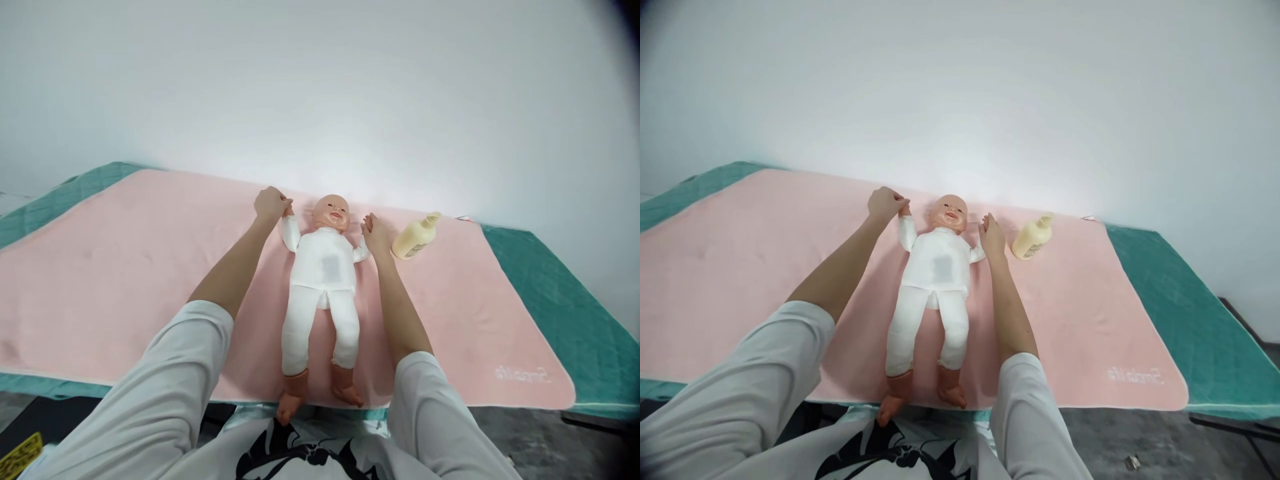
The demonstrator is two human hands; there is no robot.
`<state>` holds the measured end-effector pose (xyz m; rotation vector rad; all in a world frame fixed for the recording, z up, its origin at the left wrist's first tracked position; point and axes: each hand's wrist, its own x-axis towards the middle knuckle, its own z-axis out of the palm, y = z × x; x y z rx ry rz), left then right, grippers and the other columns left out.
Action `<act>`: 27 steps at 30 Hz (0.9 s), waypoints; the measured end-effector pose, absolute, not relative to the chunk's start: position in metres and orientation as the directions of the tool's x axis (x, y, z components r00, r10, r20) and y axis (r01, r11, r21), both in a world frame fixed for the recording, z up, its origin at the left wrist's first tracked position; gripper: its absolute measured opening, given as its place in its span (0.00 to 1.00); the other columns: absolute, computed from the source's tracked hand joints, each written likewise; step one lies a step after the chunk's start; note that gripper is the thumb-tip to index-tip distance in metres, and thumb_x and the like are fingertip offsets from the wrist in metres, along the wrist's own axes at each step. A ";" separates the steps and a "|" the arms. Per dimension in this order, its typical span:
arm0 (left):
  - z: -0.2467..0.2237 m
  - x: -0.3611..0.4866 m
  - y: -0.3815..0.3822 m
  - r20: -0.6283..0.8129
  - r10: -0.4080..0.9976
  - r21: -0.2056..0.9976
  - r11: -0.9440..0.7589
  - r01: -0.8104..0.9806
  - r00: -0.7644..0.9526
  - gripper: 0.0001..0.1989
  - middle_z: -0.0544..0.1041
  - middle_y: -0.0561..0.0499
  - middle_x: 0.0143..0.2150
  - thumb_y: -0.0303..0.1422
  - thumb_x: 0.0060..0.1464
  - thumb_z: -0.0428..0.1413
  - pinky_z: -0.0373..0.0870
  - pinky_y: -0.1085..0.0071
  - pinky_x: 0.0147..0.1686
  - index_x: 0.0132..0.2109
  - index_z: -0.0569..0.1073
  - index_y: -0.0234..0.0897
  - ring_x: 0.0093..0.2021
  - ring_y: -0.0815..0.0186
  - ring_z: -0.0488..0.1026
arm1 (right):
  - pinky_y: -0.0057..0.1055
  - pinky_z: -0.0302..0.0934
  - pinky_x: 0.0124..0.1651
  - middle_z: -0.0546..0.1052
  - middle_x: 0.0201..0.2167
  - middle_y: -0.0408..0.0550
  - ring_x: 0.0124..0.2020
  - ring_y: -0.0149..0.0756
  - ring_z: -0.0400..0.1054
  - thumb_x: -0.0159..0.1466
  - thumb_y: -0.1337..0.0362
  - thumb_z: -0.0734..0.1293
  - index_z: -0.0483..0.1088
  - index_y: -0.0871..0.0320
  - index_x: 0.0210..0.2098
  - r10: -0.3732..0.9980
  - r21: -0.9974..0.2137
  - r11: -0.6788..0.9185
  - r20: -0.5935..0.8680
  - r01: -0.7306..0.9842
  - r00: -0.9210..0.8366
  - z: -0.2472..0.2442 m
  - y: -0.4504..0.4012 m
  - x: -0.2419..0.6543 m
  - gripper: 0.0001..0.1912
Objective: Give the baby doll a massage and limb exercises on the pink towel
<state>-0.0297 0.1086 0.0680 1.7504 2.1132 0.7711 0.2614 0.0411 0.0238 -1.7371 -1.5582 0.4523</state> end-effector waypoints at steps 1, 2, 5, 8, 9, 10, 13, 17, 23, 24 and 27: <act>0.066 -0.028 0.114 0.073 0.975 0.535 0.139 0.833 -0.210 0.12 0.81 0.40 0.40 0.36 0.51 0.60 0.72 0.60 0.44 0.40 0.80 0.35 0.43 0.52 0.77 | 0.42 0.61 0.60 0.72 0.58 0.60 0.59 0.45 0.68 0.65 0.66 0.59 0.61 0.62 0.60 0.963 -0.706 0.005 0.194 0.708 0.187 0.022 0.045 0.260 0.23; 0.065 -0.025 0.118 0.040 0.978 0.498 0.156 0.853 -0.203 0.13 0.80 0.38 0.40 0.36 0.50 0.61 0.73 0.59 0.44 0.41 0.80 0.34 0.43 0.51 0.77 | 0.41 0.62 0.58 0.73 0.57 0.60 0.57 0.45 0.69 0.66 0.66 0.58 0.62 0.62 0.59 0.969 -0.686 -0.013 0.171 0.728 0.178 0.021 0.048 0.259 0.22; 0.058 -0.016 0.128 -0.016 0.986 0.383 0.160 0.910 -0.167 0.16 0.79 0.34 0.43 0.36 0.48 0.62 0.73 0.57 0.45 0.44 0.79 0.31 0.46 0.47 0.76 | 0.38 0.63 0.52 0.76 0.50 0.59 0.51 0.43 0.70 0.68 0.64 0.57 0.65 0.62 0.53 0.983 -0.617 -0.067 0.095 0.784 0.159 0.017 0.056 0.256 0.16; 0.051 -0.008 0.134 -0.045 0.991 0.335 0.131 0.933 -0.123 0.18 0.78 0.32 0.43 0.38 0.46 0.64 0.72 0.56 0.46 0.43 0.78 0.31 0.49 0.45 0.75 | 0.38 0.63 0.50 0.78 0.44 0.56 0.46 0.40 0.71 0.70 0.61 0.59 0.68 0.60 0.48 0.986 -0.590 -0.094 0.056 0.802 0.157 0.011 0.062 0.256 0.13; 0.049 -0.006 0.135 -0.049 0.993 0.335 0.120 0.935 -0.110 0.18 0.78 0.32 0.42 0.39 0.45 0.65 0.71 0.56 0.46 0.42 0.78 0.32 0.49 0.44 0.75 | 0.38 0.64 0.50 0.77 0.43 0.54 0.45 0.39 0.71 0.70 0.59 0.60 0.69 0.60 0.47 0.986 -0.589 -0.100 0.048 0.802 0.158 0.009 0.064 0.256 0.13; 0.048 -0.004 0.136 -0.050 0.994 0.337 0.111 0.935 -0.100 0.19 0.78 0.33 0.41 0.41 0.45 0.66 0.71 0.56 0.47 0.41 0.78 0.32 0.50 0.44 0.74 | 0.39 0.65 0.50 0.77 0.44 0.53 0.44 0.37 0.71 0.69 0.56 0.61 0.70 0.60 0.46 0.986 -0.588 -0.107 0.039 0.802 0.160 0.007 0.066 0.256 0.14; 0.044 -0.003 0.136 -0.043 0.996 0.333 0.087 0.939 -0.077 0.20 0.78 0.34 0.40 0.44 0.44 0.66 0.71 0.57 0.47 0.40 0.78 0.34 0.51 0.44 0.74 | 0.41 0.68 0.50 0.75 0.47 0.49 0.44 0.36 0.71 0.68 0.53 0.64 0.70 0.59 0.48 0.985 -0.588 -0.122 0.024 0.799 0.168 0.002 0.069 0.256 0.17; 0.042 -0.006 0.131 -0.039 0.996 0.325 0.086 0.942 -0.077 0.18 0.78 0.33 0.41 0.41 0.48 0.64 0.70 0.59 0.46 0.41 0.78 0.32 0.49 0.46 0.75 | 0.41 0.67 0.50 0.75 0.47 0.50 0.45 0.37 0.72 0.68 0.54 0.63 0.69 0.60 0.49 0.983 -0.596 -0.125 0.033 0.793 0.180 -0.001 0.068 0.255 0.17; 0.044 -0.016 0.117 -0.004 0.999 0.332 0.052 0.942 -0.054 0.15 0.79 0.35 0.43 0.40 0.56 0.58 0.69 0.62 0.46 0.42 0.79 0.32 0.46 0.51 0.76 | 0.39 0.63 0.53 0.76 0.50 0.59 0.50 0.41 0.70 0.69 0.64 0.55 0.65 0.62 0.54 0.978 -0.632 -0.095 0.086 0.769 0.192 0.000 0.060 0.253 0.17; 0.045 -0.017 0.114 0.022 0.999 0.340 0.025 0.940 -0.034 0.15 0.80 0.36 0.43 0.40 0.56 0.57 0.68 0.62 0.47 0.43 0.79 0.33 0.47 0.52 0.75 | 0.38 0.63 0.54 0.75 0.53 0.60 0.53 0.42 0.69 0.69 0.65 0.55 0.63 0.63 0.56 0.975 -0.646 -0.082 0.107 0.759 0.196 0.001 0.058 0.253 0.19; 0.051 -0.022 0.103 0.131 0.991 0.389 -0.045 0.920 -0.007 0.15 0.80 0.40 0.47 0.38 0.57 0.55 0.68 0.63 0.48 0.45 0.79 0.35 0.49 0.53 0.74 | 0.40 0.62 0.59 0.71 0.58 0.61 0.58 0.43 0.66 0.66 0.66 0.54 0.58 0.65 0.61 0.955 -0.701 -0.010 0.204 0.714 0.214 0.003 0.050 0.252 0.24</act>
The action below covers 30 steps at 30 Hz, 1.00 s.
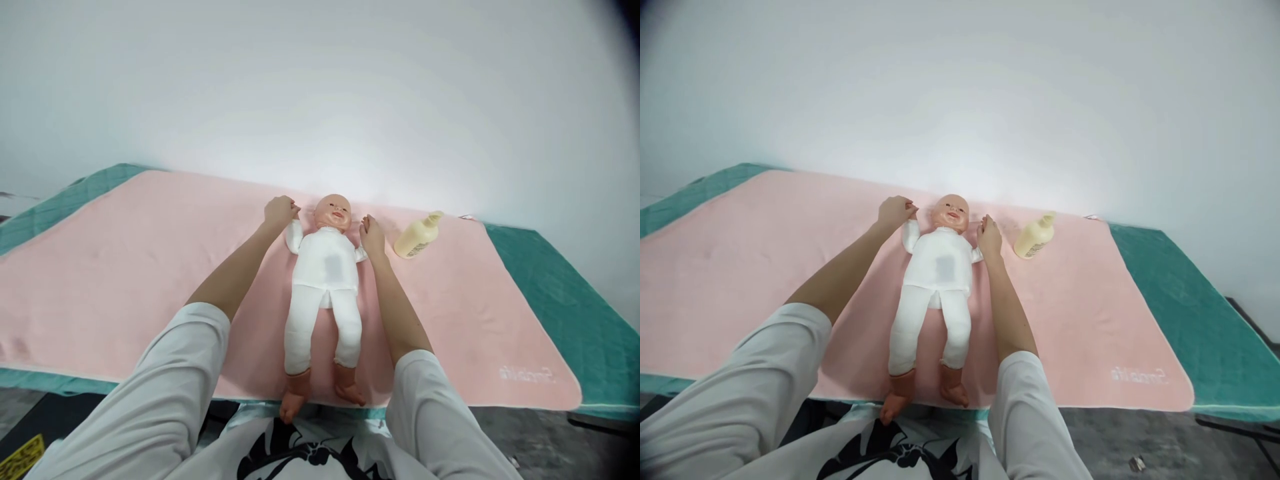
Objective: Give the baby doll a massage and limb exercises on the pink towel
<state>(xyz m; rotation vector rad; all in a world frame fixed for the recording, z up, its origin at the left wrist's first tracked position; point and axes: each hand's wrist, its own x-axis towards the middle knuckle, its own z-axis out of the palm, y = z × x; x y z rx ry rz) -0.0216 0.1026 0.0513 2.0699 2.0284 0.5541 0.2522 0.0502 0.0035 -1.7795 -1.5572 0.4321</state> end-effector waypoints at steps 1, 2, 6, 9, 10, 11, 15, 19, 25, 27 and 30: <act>0.053 -0.023 0.098 0.169 0.986 0.416 -0.057 0.908 -0.016 0.15 0.80 0.41 0.48 0.38 0.57 0.55 0.68 0.62 0.49 0.47 0.79 0.35 0.50 0.53 0.74 | 0.41 0.62 0.59 0.70 0.59 0.61 0.59 0.43 0.66 0.65 0.66 0.55 0.57 0.64 0.62 0.945 -0.715 0.014 0.237 0.699 0.223 0.005 0.047 0.252 0.26; 0.055 -0.023 0.093 0.208 0.978 0.446 -0.069 0.893 -0.028 0.16 0.80 0.42 0.49 0.37 0.57 0.55 0.68 0.62 0.49 0.49 0.78 0.36 0.51 0.53 0.74 | 0.42 0.62 0.60 0.69 0.59 0.61 0.59 0.43 0.66 0.65 0.66 0.55 0.57 0.64 0.62 0.936 -0.725 0.033 0.264 0.688 0.234 0.007 0.043 0.252 0.26; 0.060 -0.023 0.068 0.350 0.934 0.583 -0.154 0.798 -0.076 0.18 0.79 0.46 0.52 0.36 0.57 0.56 0.68 0.66 0.49 0.53 0.76 0.38 0.50 0.58 0.75 | 0.43 0.63 0.60 0.69 0.60 0.60 0.58 0.42 0.68 0.63 0.67 0.55 0.54 0.62 0.64 0.911 -0.759 0.054 0.303 0.649 0.279 0.017 0.029 0.252 0.29; 0.064 -0.022 0.047 0.431 0.895 0.658 -0.220 0.720 -0.120 0.19 0.78 0.47 0.52 0.35 0.56 0.57 0.69 0.68 0.50 0.54 0.75 0.37 0.47 0.62 0.76 | 0.43 0.62 0.61 0.69 0.61 0.59 0.57 0.41 0.69 0.61 0.69 0.56 0.52 0.62 0.65 0.915 -0.783 0.081 0.304 0.617 0.265 0.027 0.017 0.252 0.32; 0.066 -0.022 0.040 0.446 0.885 0.678 -0.236 0.697 -0.133 0.19 0.78 0.47 0.53 0.35 0.55 0.57 0.69 0.68 0.50 0.54 0.75 0.37 0.47 0.62 0.77 | 0.43 0.62 0.62 0.69 0.61 0.58 0.59 0.41 0.68 0.61 0.69 0.56 0.53 0.62 0.65 0.915 -0.781 0.098 0.314 0.616 0.252 0.031 0.011 0.252 0.32; 0.069 -0.023 0.032 0.452 0.881 0.697 -0.248 0.673 -0.143 0.19 0.78 0.47 0.53 0.35 0.55 0.58 0.70 0.68 0.50 0.54 0.75 0.37 0.47 0.63 0.77 | 0.43 0.61 0.62 0.69 0.61 0.58 0.60 0.41 0.66 0.61 0.68 0.57 0.54 0.61 0.64 0.913 -0.779 0.119 0.329 0.616 0.240 0.034 0.004 0.251 0.31; 0.080 -0.026 0.002 0.438 0.891 0.734 -0.278 0.619 -0.118 0.19 0.77 0.46 0.53 0.37 0.55 0.58 0.72 0.68 0.49 0.53 0.74 0.36 0.48 0.62 0.77 | 0.42 0.62 0.62 0.72 0.58 0.57 0.59 0.42 0.67 0.65 0.58 0.60 0.61 0.60 0.62 0.898 -0.807 0.180 0.368 0.563 0.240 0.043 -0.033 0.253 0.27; 0.080 -0.030 -0.029 0.439 0.892 0.674 -0.244 0.697 -0.112 0.16 0.78 0.48 0.51 0.36 0.54 0.58 0.72 0.67 0.50 0.50 0.74 0.38 0.48 0.61 0.77 | 0.43 0.63 0.60 0.71 0.60 0.54 0.58 0.44 0.69 0.66 0.54 0.60 0.63 0.56 0.61 0.884 -0.827 0.144 0.354 0.543 0.305 0.038 -0.075 0.258 0.26; 0.065 -0.045 -0.068 0.371 0.913 0.701 -0.157 0.696 -0.167 0.17 0.79 0.50 0.51 0.35 0.56 0.56 0.73 0.68 0.46 0.53 0.70 0.41 0.49 0.61 0.78 | 0.45 0.65 0.59 0.71 0.61 0.54 0.59 0.46 0.69 0.64 0.56 0.62 0.61 0.53 0.63 0.877 -0.843 0.005 0.262 0.538 0.402 0.013 -0.125 0.263 0.28; 0.057 -0.052 -0.080 0.322 0.928 0.720 -0.109 0.685 -0.190 0.18 0.79 0.49 0.50 0.36 0.56 0.56 0.73 0.68 0.45 0.54 0.70 0.42 0.48 0.61 0.78 | 0.46 0.65 0.59 0.70 0.61 0.54 0.59 0.47 0.69 0.64 0.56 0.62 0.60 0.54 0.63 0.883 -0.851 -0.041 0.214 0.524 0.417 0.003 -0.139 0.263 0.29; 0.043 -0.061 -0.094 0.241 0.952 0.713 -0.042 0.700 -0.188 0.20 0.80 0.51 0.48 0.36 0.55 0.56 0.73 0.68 0.46 0.55 0.72 0.43 0.48 0.60 0.78 | 0.46 0.69 0.54 0.73 0.58 0.54 0.54 0.47 0.73 0.63 0.56 0.62 0.58 0.51 0.65 0.899 -0.864 -0.140 0.094 0.483 0.429 -0.011 -0.156 0.262 0.31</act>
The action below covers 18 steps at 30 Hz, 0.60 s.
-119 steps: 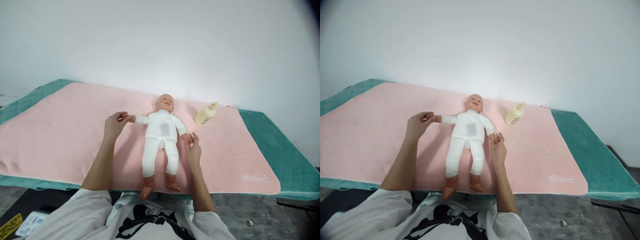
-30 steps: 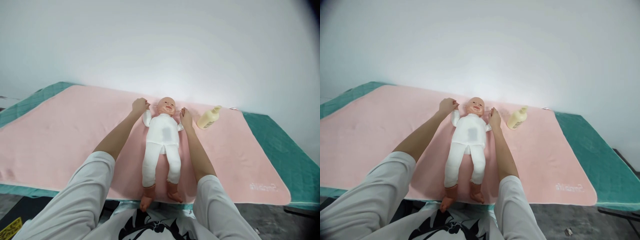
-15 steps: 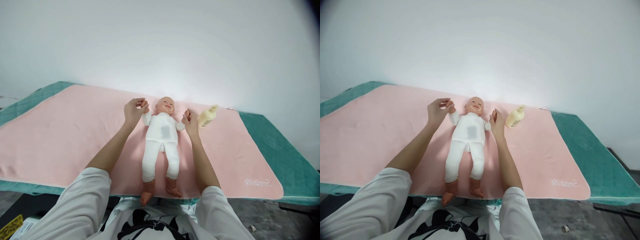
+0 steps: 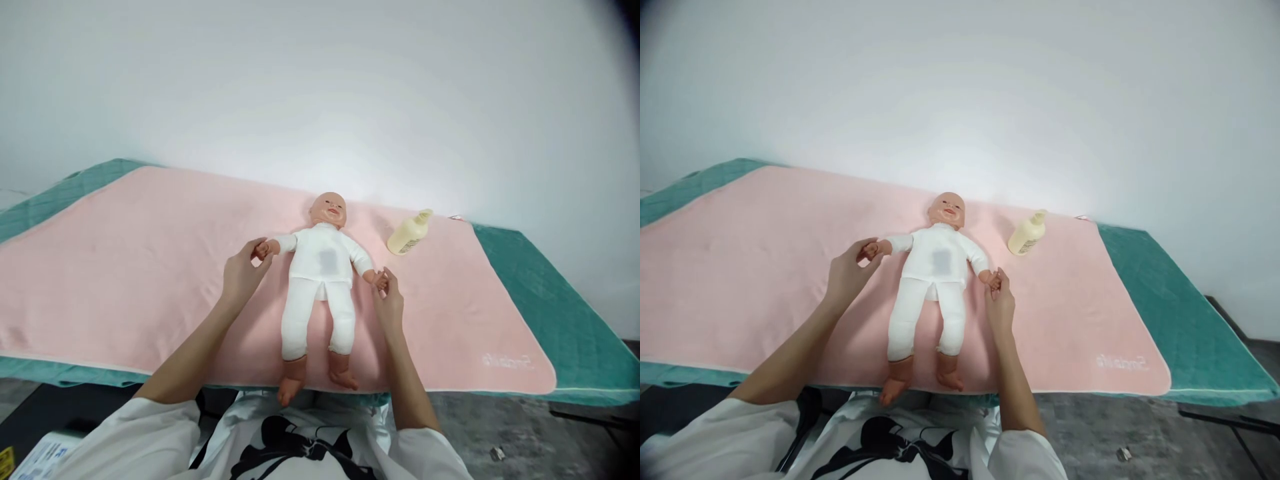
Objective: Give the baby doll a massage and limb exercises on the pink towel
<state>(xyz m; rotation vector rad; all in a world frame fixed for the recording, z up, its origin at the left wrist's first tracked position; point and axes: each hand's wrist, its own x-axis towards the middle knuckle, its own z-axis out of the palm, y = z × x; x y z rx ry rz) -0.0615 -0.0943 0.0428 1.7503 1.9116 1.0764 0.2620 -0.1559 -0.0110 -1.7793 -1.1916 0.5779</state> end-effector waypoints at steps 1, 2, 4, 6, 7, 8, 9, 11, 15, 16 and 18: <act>0.038 -0.063 -0.099 0.210 0.960 0.711 -0.019 0.702 -0.186 0.21 0.80 0.51 0.49 0.36 0.54 0.56 0.73 0.68 0.46 0.56 0.72 0.44 0.48 0.60 0.78 | 0.46 0.70 0.52 0.75 0.56 0.54 0.52 0.47 0.74 0.63 0.57 0.63 0.57 0.50 0.65 0.903 -0.862 -0.170 0.059 0.477 0.426 -0.014 -0.160 0.261 0.31; 0.034 -0.064 -0.103 0.180 0.966 0.713 0.003 0.701 -0.187 0.22 0.80 0.51 0.50 0.36 0.54 0.56 0.73 0.68 0.46 0.57 0.72 0.44 0.48 0.60 0.78 | 0.46 0.70 0.51 0.76 0.54 0.54 0.50 0.47 0.75 0.63 0.57 0.63 0.56 0.50 0.66 0.907 -0.855 -0.191 0.034 0.481 0.420 -0.017 -0.164 0.259 0.32; 0.025 -0.065 -0.112 0.115 0.974 0.719 0.055 0.693 -0.197 0.24 0.79 0.51 0.52 0.36 0.54 0.55 0.72 0.68 0.47 0.59 0.71 0.44 0.50 0.59 0.77 | 0.46 0.70 0.50 0.78 0.51 0.53 0.48 0.48 0.76 0.63 0.59 0.63 0.56 0.50 0.67 0.915 -0.831 -0.214 0.013 0.513 0.404 -0.020 -0.170 0.256 0.33; 0.016 -0.064 -0.119 0.046 0.979 0.705 0.108 0.701 -0.197 0.26 0.78 0.49 0.54 0.39 0.56 0.54 0.72 0.66 0.48 0.62 0.69 0.44 0.52 0.56 0.76 | 0.48 0.70 0.50 0.78 0.50 0.54 0.48 0.50 0.75 0.63 0.60 0.63 0.54 0.51 0.67 0.922 -0.797 -0.227 0.009 0.560 0.386 -0.021 -0.172 0.253 0.34; 0.012 -0.064 -0.122 0.014 0.981 0.683 0.130 0.719 -0.192 0.27 0.77 0.48 0.55 0.40 0.57 0.54 0.72 0.64 0.48 0.63 0.67 0.44 0.53 0.54 0.76 | 0.49 0.70 0.51 0.78 0.51 0.54 0.49 0.50 0.75 0.63 0.61 0.62 0.54 0.53 0.68 0.926 -0.779 -0.228 0.011 0.584 0.377 -0.022 -0.173 0.253 0.34; 0.007 -0.064 -0.124 -0.010 0.983 0.650 0.144 0.746 -0.182 0.29 0.77 0.47 0.56 0.42 0.57 0.53 0.72 0.62 0.48 0.65 0.65 0.44 0.55 0.51 0.74 | 0.50 0.69 0.52 0.77 0.52 0.56 0.51 0.51 0.74 0.63 0.61 0.62 0.53 0.54 0.68 0.931 -0.764 -0.223 0.018 0.606 0.365 -0.022 -0.173 0.252 0.35; 0.002 -0.065 -0.126 -0.024 0.985 0.611 0.150 0.777 -0.171 0.30 0.77 0.45 0.56 0.43 0.58 0.52 0.72 0.59 0.49 0.66 0.64 0.43 0.57 0.48 0.72 | 0.50 0.68 0.53 0.76 0.54 0.57 0.53 0.52 0.73 0.63 0.61 0.61 0.52 0.56 0.68 0.937 -0.752 -0.207 0.032 0.626 0.348 -0.023 -0.173 0.252 0.35; -0.006 -0.066 -0.128 -0.020 0.988 0.532 0.141 0.835 -0.154 0.32 0.76 0.43 0.56 0.46 0.59 0.51 0.69 0.55 0.52 0.67 0.62 0.41 0.64 0.44 0.65 | 0.52 0.64 0.58 0.71 0.59 0.59 0.59 0.53 0.68 0.64 0.59 0.61 0.52 0.58 0.68 0.949 -0.742 -0.146 0.082 0.655 0.304 -0.025 -0.174 0.253 0.34; -0.015 -0.066 -0.131 0.030 0.992 0.419 0.097 0.903 -0.121 0.32 0.77 0.41 0.54 0.49 0.60 0.50 0.63 0.51 0.59 0.67 0.63 0.40 0.67 0.42 0.58 | 0.53 0.61 0.61 0.66 0.63 0.60 0.63 0.53 0.63 0.66 0.55 0.60 0.55 0.60 0.67 0.953 -0.738 -0.044 0.170 0.673 0.249 -0.030 -0.177 0.255 0.32; -0.015 -0.065 -0.133 0.041 0.993 0.400 0.085 0.912 -0.111 0.32 0.77 0.41 0.54 0.49 0.60 0.49 0.61 0.51 0.60 0.67 0.63 0.39 0.66 0.42 0.60 | 0.53 0.61 0.61 0.67 0.63 0.61 0.63 0.53 0.63 0.67 0.55 0.59 0.55 0.60 0.67 0.952 -0.737 -0.037 0.179 0.674 0.248 -0.031 -0.177 0.255 0.32; -0.013 -0.063 -0.136 0.062 0.994 0.379 0.062 0.923 -0.093 0.32 0.76 0.40 0.56 0.49 0.61 0.49 0.58 0.51 0.63 0.67 0.63 0.37 0.64 0.43 0.64 | 0.54 0.61 0.60 0.67 0.62 0.61 0.62 0.53 0.63 0.67 0.55 0.59 0.55 0.60 0.67 0.950 -0.737 -0.035 0.184 0.675 0.251 -0.033 -0.178 0.255 0.31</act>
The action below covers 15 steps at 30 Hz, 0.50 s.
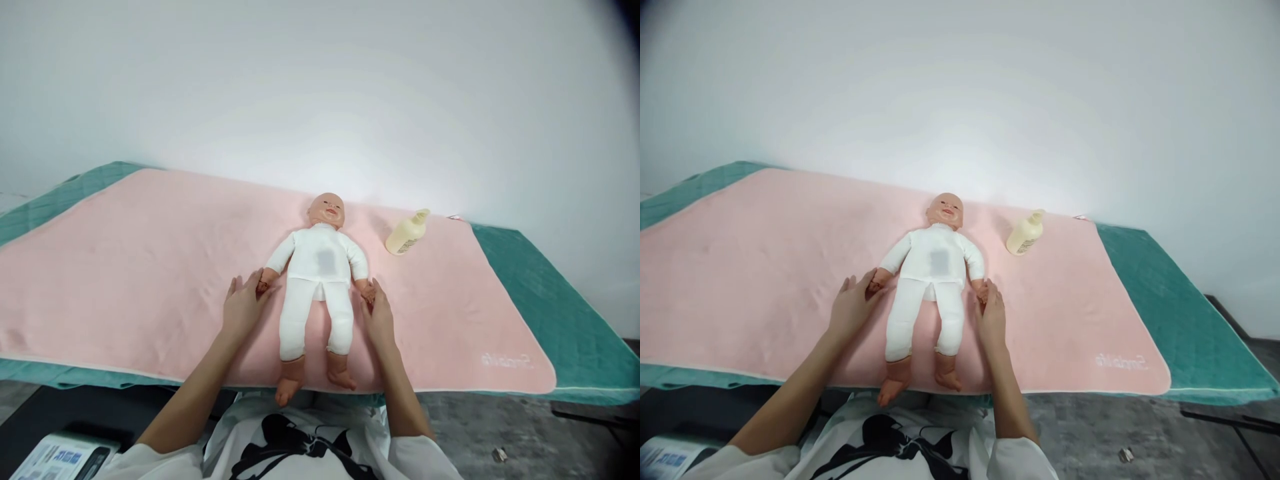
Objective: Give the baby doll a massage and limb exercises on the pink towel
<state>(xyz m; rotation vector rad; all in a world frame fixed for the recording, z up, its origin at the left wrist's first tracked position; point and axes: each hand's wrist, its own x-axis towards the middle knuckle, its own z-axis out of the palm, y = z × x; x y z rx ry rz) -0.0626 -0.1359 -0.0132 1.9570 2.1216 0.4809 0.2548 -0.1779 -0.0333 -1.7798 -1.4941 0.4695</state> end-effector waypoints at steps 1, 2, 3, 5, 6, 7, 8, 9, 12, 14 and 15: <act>-0.012 -0.061 -0.137 0.070 0.994 0.377 0.055 0.925 -0.088 0.32 0.75 0.40 0.56 0.49 0.61 0.48 0.57 0.51 0.63 0.66 0.63 0.36 0.62 0.44 0.66 | 0.54 0.61 0.60 0.67 0.62 0.61 0.62 0.53 0.63 0.67 0.56 0.59 0.55 0.60 0.67 0.950 -0.739 -0.035 0.183 0.672 0.251 -0.034 -0.178 0.255 0.31; -0.011 -0.060 -0.139 0.074 0.993 0.381 0.055 0.923 -0.090 0.31 0.76 0.40 0.56 0.48 0.61 0.48 0.56 0.51 0.64 0.66 0.64 0.36 0.61 0.45 0.68 | 0.54 0.61 0.60 0.68 0.62 0.61 0.62 0.53 0.63 0.66 0.56 0.59 0.55 0.59 0.67 0.951 -0.743 -0.033 0.183 0.668 0.251 -0.035 -0.178 0.255 0.31; -0.011 -0.059 -0.140 0.074 0.992 0.392 0.064 0.918 -0.101 0.31 0.76 0.41 0.55 0.48 0.61 0.48 0.57 0.51 0.64 0.65 0.65 0.36 0.60 0.46 0.68 | 0.54 0.61 0.60 0.68 0.62 0.60 0.61 0.53 0.64 0.66 0.57 0.59 0.55 0.59 0.67 0.951 -0.750 -0.032 0.180 0.661 0.251 -0.036 -0.178 0.255 0.31; -0.010 -0.059 -0.141 0.079 0.989 0.428 0.080 0.900 -0.126 0.28 0.78 0.42 0.52 0.46 0.61 0.48 0.58 0.52 0.63 0.63 0.67 0.38 0.59 0.48 0.69 | 0.53 0.63 0.59 0.69 0.61 0.60 0.60 0.52 0.66 0.66 0.57 0.60 0.54 0.58 0.67 0.953 -0.769 -0.041 0.162 0.637 0.257 -0.036 -0.177 0.256 0.32; -0.009 -0.060 -0.141 0.087 0.987 0.451 0.079 0.889 -0.132 0.27 0.79 0.43 0.52 0.45 0.61 0.49 0.57 0.52 0.64 0.62 0.68 0.38 0.59 0.49 0.70 | 0.52 0.63 0.59 0.70 0.60 0.59 0.59 0.52 0.67 0.66 0.57 0.60 0.53 0.57 0.68 0.952 -0.782 -0.055 0.146 0.621 0.268 -0.036 -0.177 0.257 0.32; -0.008 -0.062 -0.140 0.098 0.986 0.477 0.074 0.876 -0.137 0.25 0.79 0.43 0.51 0.43 0.60 0.50 0.56 0.52 0.65 0.61 0.68 0.38 0.58 0.50 0.71 | 0.52 0.64 0.58 0.71 0.60 0.58 0.58 0.51 0.68 0.66 0.58 0.60 0.52 0.56 0.68 0.950 -0.796 -0.074 0.127 0.601 0.285 -0.035 -0.176 0.258 0.33; -0.007 -0.064 -0.139 0.106 0.983 0.509 0.075 0.857 -0.149 0.25 0.79 0.44 0.51 0.42 0.60 0.51 0.55 0.53 0.66 0.61 0.69 0.38 0.57 0.51 0.72 | 0.51 0.65 0.57 0.72 0.59 0.58 0.57 0.51 0.69 0.65 0.58 0.60 0.52 0.55 0.68 0.946 -0.809 -0.098 0.106 0.580 0.308 -0.034 -0.176 0.259 0.33; -0.006 -0.067 -0.139 0.104 0.979 0.551 0.091 0.830 -0.176 0.24 0.79 0.44 0.51 0.41 0.59 0.52 0.56 0.53 0.65 0.60 0.69 0.39 0.55 0.52 0.74 | 0.50 0.66 0.56 0.72 0.59 0.57 0.57 0.50 0.70 0.65 0.57 0.60 0.51 0.54 0.69 0.939 -0.822 -0.122 0.086 0.556 0.334 -0.032 -0.175 0.261 0.34; 0.000 -0.078 -0.134 0.066 0.949 0.704 0.176 0.689 -0.309 0.25 0.79 0.46 0.51 0.41 0.55 0.57 0.69 0.55 0.56 0.59 0.70 0.44 0.52 0.54 0.76 | 0.49 0.68 0.54 0.74 0.57 0.56 0.54 0.49 0.73 0.65 0.54 0.61 0.53 0.52 0.67 0.908 -0.856 -0.152 0.077 0.494 0.413 -0.023 -0.171 0.269 0.33; 0.004 -0.084 -0.129 0.079 0.927 0.793 0.164 0.587 -0.366 0.26 0.80 0.47 0.50 0.40 0.51 0.60 0.74 0.59 0.51 0.58 0.70 0.45 0.50 0.55 0.77 | 0.47 0.69 0.53 0.75 0.56 0.57 0.53 0.48 0.74 0.65 0.51 0.62 0.56 0.53 0.66 0.878 -0.867 -0.135 0.120 0.480 0.464 -0.015 -0.166 0.275 0.32; 0.007 -0.087 -0.125 0.096 0.919 0.828 0.139 0.543 -0.383 0.26 0.80 0.47 0.49 0.39 0.50 0.62 0.74 0.60 0.50 0.57 0.71 0.44 0.50 0.56 0.78 | 0.46 0.69 0.52 0.75 0.56 0.57 0.52 0.48 0.74 0.65 0.50 0.62 0.57 0.53 0.65 0.861 -0.869 -0.120 0.150 0.481 0.486 -0.011 -0.163 0.278 0.31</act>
